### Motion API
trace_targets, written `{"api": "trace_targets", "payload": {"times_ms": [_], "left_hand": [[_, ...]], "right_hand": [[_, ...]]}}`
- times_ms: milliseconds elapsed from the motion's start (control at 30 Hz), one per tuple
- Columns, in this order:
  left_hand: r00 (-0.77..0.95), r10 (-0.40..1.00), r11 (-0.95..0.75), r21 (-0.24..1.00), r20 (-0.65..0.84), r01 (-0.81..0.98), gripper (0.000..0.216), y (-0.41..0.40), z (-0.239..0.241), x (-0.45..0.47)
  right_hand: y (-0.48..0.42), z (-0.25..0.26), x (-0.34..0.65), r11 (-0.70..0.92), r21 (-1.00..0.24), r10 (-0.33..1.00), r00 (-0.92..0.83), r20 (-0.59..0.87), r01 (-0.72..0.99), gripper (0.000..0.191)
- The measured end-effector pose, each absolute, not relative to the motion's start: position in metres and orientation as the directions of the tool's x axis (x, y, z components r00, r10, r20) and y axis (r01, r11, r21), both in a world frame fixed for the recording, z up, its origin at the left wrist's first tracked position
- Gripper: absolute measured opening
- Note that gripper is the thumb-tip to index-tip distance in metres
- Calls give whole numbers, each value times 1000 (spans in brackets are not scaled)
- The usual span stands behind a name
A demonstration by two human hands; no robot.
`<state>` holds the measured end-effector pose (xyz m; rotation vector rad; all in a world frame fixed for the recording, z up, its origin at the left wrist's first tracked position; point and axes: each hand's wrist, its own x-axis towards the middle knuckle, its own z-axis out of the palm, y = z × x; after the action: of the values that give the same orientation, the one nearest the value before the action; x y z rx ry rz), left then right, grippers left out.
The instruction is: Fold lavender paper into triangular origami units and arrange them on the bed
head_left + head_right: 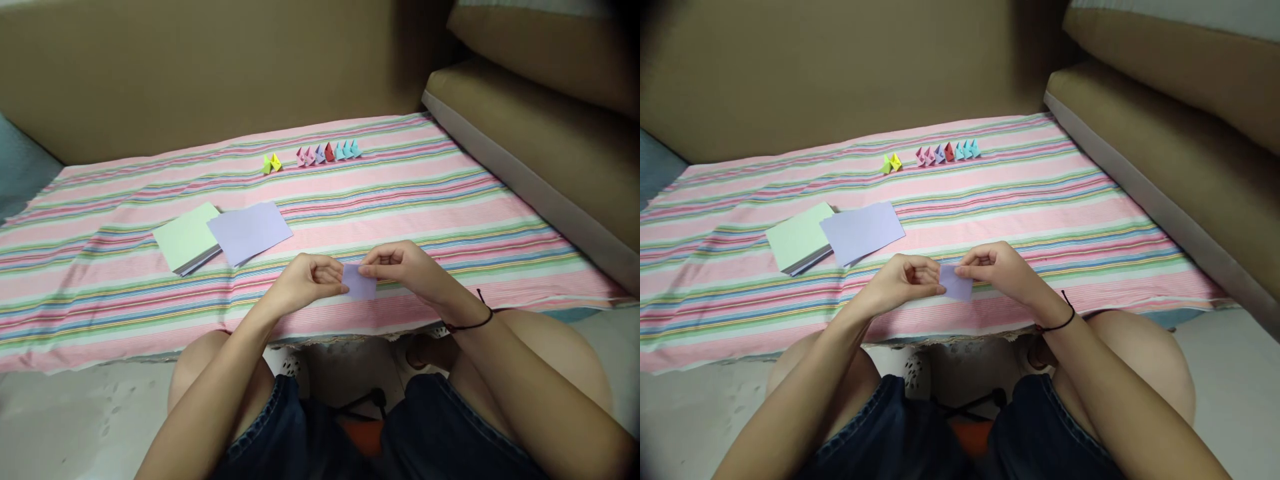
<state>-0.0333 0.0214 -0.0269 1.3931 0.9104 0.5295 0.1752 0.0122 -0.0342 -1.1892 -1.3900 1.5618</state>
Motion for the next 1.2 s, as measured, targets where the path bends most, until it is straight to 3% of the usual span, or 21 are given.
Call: {"api": "trace_targets", "payload": {"times_ms": [533,700,967,1100,1200], "left_hand": [[492,870,-156,931,-29,331,4,23,-35,-29],[541,841,-225,901,-13,372,7,21,-31,-29],[465,885,-205,884,-17,421,27,19,-34,-27],[438,898,-153,912,-32,380,27,19,-35,-27],[390,920,-103,936,-39,338,27,19,-34,-27]], "right_hand": [[12,-42,169,-18,-1000,983,-181,-20,14,19],[11,-41,170,92,-986,975,-213,61,139,19],[8,-41,164,184,-922,951,-300,79,341,18],[12,-38,170,136,-937,958,-284,41,322,18],[14,-36,174,74,-975,978,-208,29,210,21]]}}
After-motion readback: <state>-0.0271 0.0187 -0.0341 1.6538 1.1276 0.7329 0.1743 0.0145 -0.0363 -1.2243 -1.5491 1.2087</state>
